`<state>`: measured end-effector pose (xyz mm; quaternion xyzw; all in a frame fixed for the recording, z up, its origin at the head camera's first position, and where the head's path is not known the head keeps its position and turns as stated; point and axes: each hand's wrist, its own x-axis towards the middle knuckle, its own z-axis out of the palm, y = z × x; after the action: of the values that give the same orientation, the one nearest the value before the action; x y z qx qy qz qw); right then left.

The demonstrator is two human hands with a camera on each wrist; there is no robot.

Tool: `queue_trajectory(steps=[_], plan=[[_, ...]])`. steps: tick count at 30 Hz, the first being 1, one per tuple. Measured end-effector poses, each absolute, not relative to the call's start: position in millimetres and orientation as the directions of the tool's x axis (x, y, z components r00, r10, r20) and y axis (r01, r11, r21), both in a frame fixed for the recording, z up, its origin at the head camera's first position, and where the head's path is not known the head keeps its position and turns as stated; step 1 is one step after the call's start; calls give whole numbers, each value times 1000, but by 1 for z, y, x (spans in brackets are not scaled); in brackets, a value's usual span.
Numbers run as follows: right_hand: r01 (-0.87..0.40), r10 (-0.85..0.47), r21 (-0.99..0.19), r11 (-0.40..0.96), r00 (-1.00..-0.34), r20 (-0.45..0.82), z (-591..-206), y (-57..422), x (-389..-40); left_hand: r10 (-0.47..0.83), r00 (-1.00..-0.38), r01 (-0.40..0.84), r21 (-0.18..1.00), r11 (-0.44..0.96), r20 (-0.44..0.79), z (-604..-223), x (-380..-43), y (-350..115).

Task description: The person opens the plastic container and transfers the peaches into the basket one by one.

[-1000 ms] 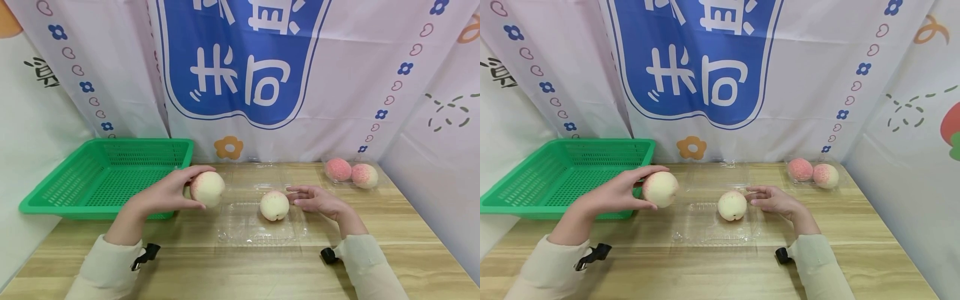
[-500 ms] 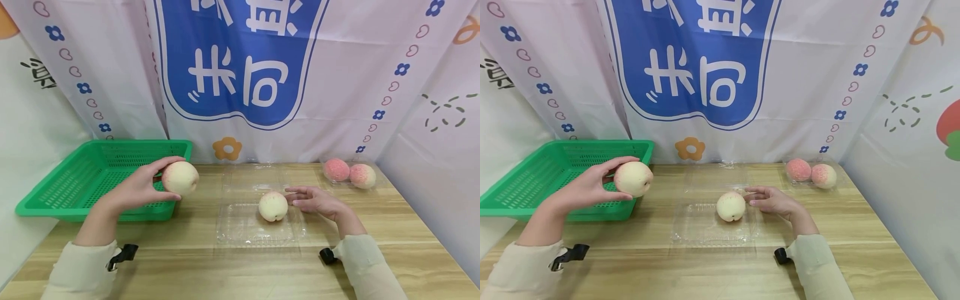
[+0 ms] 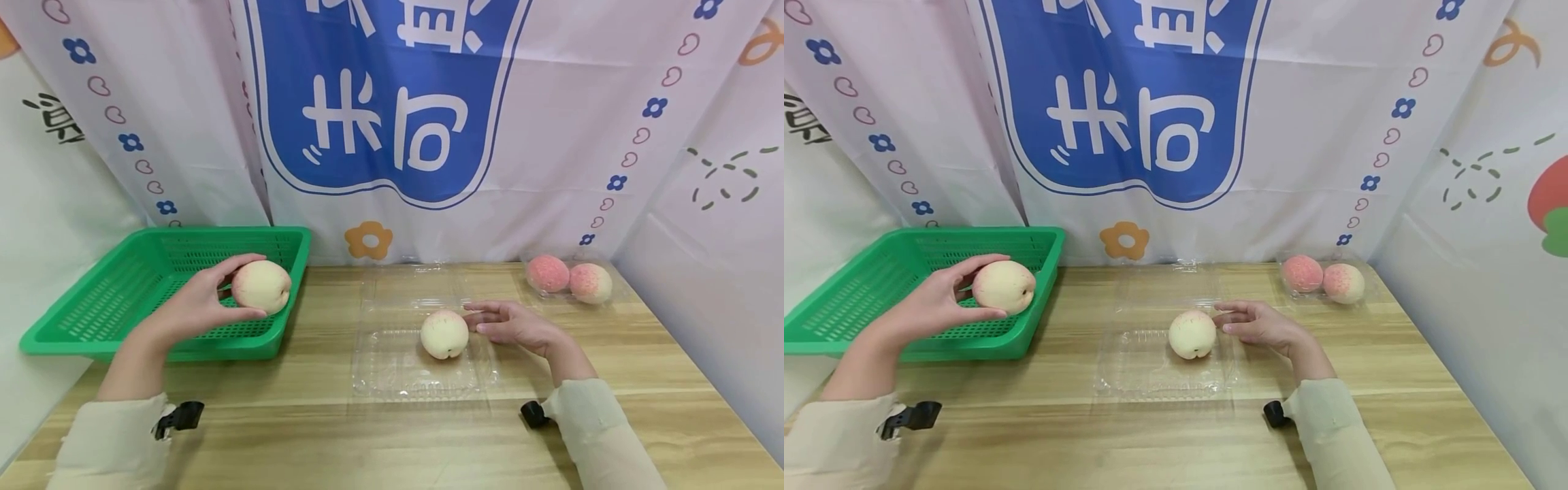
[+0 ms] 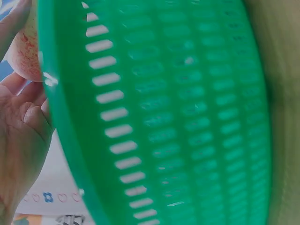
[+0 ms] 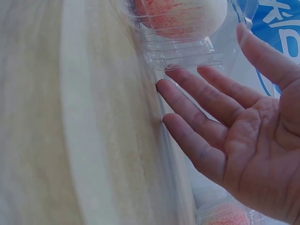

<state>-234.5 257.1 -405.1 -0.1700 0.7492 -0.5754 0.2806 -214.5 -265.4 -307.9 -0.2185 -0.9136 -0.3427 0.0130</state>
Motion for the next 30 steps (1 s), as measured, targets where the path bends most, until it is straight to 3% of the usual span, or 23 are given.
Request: queue_trajectory(steps=[12, 30], plan=[[40, -610, -960, 276, -765, -207, -402, 258, -233, 357, -932, 324, 586, 742, 63, -321, -224, -291], [30, -622, -964, 264, -759, -194, -403, 259, -233, 434, -895, 286, 609, 740, -106, -341, -239, -300]])
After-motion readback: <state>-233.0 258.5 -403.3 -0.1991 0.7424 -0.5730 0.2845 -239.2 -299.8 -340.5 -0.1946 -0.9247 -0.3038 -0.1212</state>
